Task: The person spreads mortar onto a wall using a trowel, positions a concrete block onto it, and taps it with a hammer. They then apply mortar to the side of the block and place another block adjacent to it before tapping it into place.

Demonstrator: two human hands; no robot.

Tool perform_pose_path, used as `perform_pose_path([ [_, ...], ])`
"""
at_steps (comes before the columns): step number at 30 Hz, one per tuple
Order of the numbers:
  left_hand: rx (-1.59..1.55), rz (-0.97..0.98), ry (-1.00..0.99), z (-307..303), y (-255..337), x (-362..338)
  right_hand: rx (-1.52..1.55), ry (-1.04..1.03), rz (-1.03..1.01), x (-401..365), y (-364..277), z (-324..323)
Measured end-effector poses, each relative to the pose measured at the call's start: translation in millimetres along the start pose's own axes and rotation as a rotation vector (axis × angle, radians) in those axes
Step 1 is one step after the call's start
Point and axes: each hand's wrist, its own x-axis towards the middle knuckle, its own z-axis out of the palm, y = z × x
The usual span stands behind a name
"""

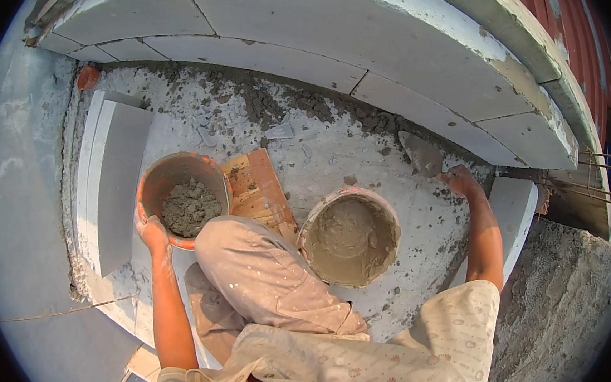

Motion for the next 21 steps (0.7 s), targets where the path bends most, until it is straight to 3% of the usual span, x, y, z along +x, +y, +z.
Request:
perform_pose_path([
  [2,0.021,0.011,0.022,-4,-5,-2,-0.504,0.069,-0.280,80,22,13],
  [4,0.041,0.025,0.052,-8,-16,4,-0.719,0.090,-0.392,122,-21,22],
  [10,0.086,0.019,0.132,1,-5,-13,-0.402,0.049,-0.471,104,-246,93],
  [14,0.108,0.007,0.175,-1,-9,-12,-0.198,0.147,-0.679,87,-301,131],
  [17,0.178,0.041,0.178,14,4,-15,-0.128,0.154,-0.776,-9,-342,128],
  [19,0.178,0.045,0.167,24,11,-14,-0.074,0.278,-0.975,-67,-352,144],
  [21,0.209,0.050,0.164,30,9,-8,-0.088,0.222,-1.111,-89,-351,160],
])
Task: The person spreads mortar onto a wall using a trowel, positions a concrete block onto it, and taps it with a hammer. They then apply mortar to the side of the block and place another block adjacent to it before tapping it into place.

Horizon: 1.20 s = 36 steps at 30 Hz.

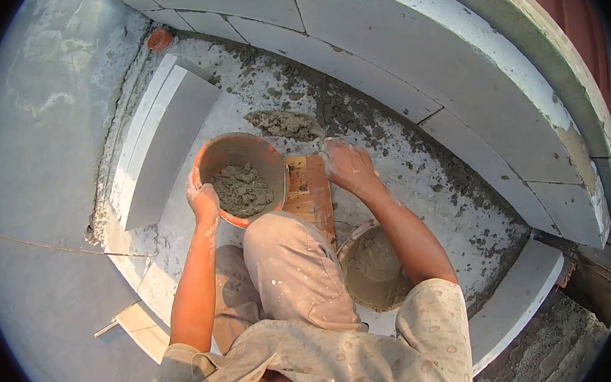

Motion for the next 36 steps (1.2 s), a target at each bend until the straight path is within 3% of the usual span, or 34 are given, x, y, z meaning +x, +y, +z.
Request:
perform_pose_path([
  [1,-0.013,0.004,-0.003,0,-4,2,0.014,-0.019,-0.069,-2,-6,3],
  [2,-0.028,0.007,-0.003,0,-10,4,0.021,-0.017,0.027,0,0,5],
  [5,-0.054,-0.012,0.017,-6,-3,2,0.335,-0.422,0.404,26,50,-4],
  [8,-0.064,-0.031,0.022,-12,-2,2,0.312,-0.526,0.502,56,79,-2],
  [11,0.028,-0.025,0.055,-15,5,-5,0.283,-0.284,0.593,106,96,-1],
  [14,0.019,0.020,0.042,-16,-5,-1,0.174,-0.287,0.631,128,92,1],
  [16,0.013,0.007,0.048,-17,3,-4,-0.086,-0.025,0.258,124,126,45],
  [20,0.012,0.008,0.071,-16,8,-4,-0.075,0.051,0.175,58,29,25],
  [22,0.001,-0.017,0.072,-14,13,-6,-0.010,0.112,-0.028,25,-15,27],
  [25,-0.022,0.021,0.096,-10,5,-4,-0.224,0.038,-0.266,4,-51,30],
  [26,-0.043,0.019,0.074,-15,7,-4,-0.279,0.088,-0.302,4,-63,23],
  [29,-0.069,-0.026,0.068,-28,-10,-8,-0.017,0.223,-0.247,-2,-95,20],
  [30,-0.098,-0.098,0.077,-32,-16,-9,-0.136,0.097,-0.295,-6,-86,34],
  [32,-0.103,-0.050,0.082,-27,-36,-16,-0.381,-0.119,-0.396,-5,-63,64],
  [35,-0.076,-0.065,0.009,-32,-24,-28,-0.322,0.037,-0.477,-22,-111,35],
  [36,-0.086,-0.081,0.070,-31,-24,-29,-0.347,0.148,-0.470,-30,-122,26],
])
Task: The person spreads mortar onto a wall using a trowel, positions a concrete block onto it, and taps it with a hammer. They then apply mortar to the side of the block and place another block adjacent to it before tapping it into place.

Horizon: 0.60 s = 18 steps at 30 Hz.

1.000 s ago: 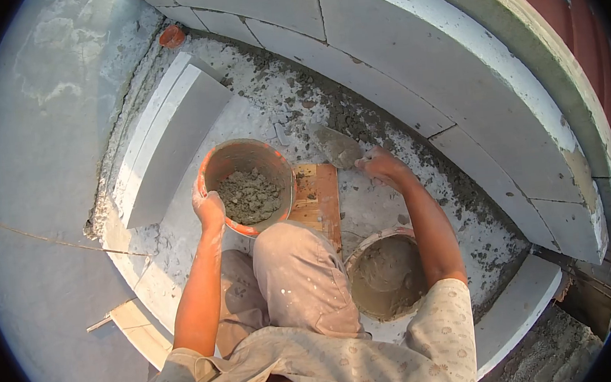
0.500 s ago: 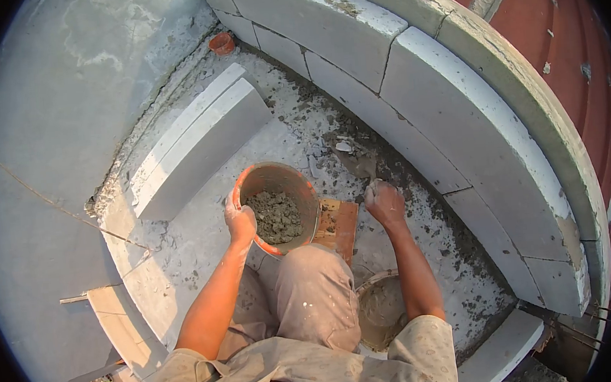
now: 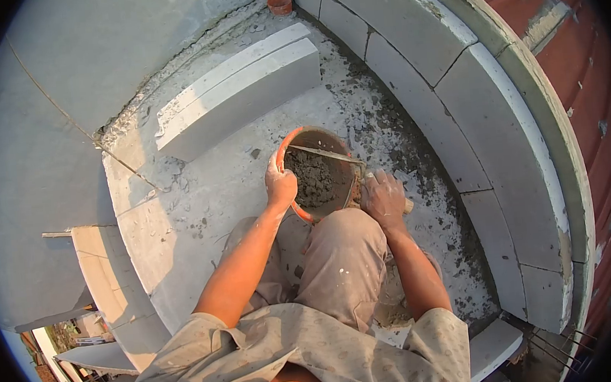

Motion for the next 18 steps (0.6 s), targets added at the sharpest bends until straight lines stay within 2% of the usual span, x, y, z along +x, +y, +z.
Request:
perform_pose_path([
  [1,-0.013,-0.007,0.050,1,-2,-1,0.011,-0.135,0.091,-10,7,15],
  [3,-0.051,-0.009,-0.002,-4,-8,-4,0.030,-0.391,0.292,-44,40,55],
  [6,-0.123,-0.016,-0.074,-34,-17,22,0.104,-0.100,0.375,-79,39,18],
  [7,-0.128,-0.053,-0.125,-51,-33,16,0.199,-0.049,0.497,-100,31,-7],
  [8,-0.099,-0.113,-0.078,-53,-88,28,0.298,0.009,0.606,-112,21,-35],
  [10,-0.039,-0.209,-0.029,-81,-142,44,0.537,0.117,0.809,-136,25,-50],
  [11,-0.005,-0.250,-0.063,-96,-139,40,0.663,0.170,0.936,-161,31,-55],
  [12,0.133,-0.150,0.073,-111,-117,27,0.791,0.194,1.085,-167,6,-90],
  [14,0.094,0.030,0.060,-126,-71,-19,0.803,0.312,1.134,-213,-1,-104],
  [16,-0.291,0.151,-0.166,-122,-37,-48,0.778,0.399,1.178,-258,-11,-119],
  [18,-0.261,-0.034,-0.731,-88,-15,-82,0.767,0.425,1.293,-283,-40,-139],
])
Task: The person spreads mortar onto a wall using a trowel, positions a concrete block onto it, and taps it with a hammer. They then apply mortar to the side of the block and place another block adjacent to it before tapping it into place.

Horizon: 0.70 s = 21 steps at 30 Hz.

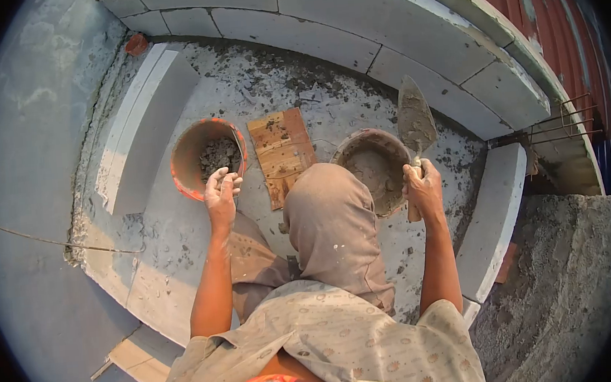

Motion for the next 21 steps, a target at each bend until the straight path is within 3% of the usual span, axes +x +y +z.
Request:
perform_pose_path([
  [1,-0.007,-0.133,-0.270,28,1,-3,-0.094,0.012,0.008,-10,17,-14],
  [3,0.081,-0.236,-0.422,87,-34,0,-0.126,-0.002,0.105,-41,29,-32],
  [5,0.064,-0.357,-0.502,141,-55,0,-0.263,0.043,-0.023,-62,73,-47],
  [7,-0.043,-0.532,-0.489,182,-55,-3,-0.338,0.097,0.007,-96,80,-63],
  [11,-0.051,-0.166,-0.600,216,-82,3,-0.492,0.147,0.068,-161,83,-104],
  [16,-0.076,-0.061,-0.605,254,-47,-15,-0.557,0.212,0.089,-218,98,-165],
  [20,-0.128,-0.017,-0.697,277,-56,-12,-0.899,0.070,0.113,-187,76,-186],
  [21,-0.110,-0.051,-0.731,281,-46,-16,-0.948,0.084,0.020,-171,83,-186],
])
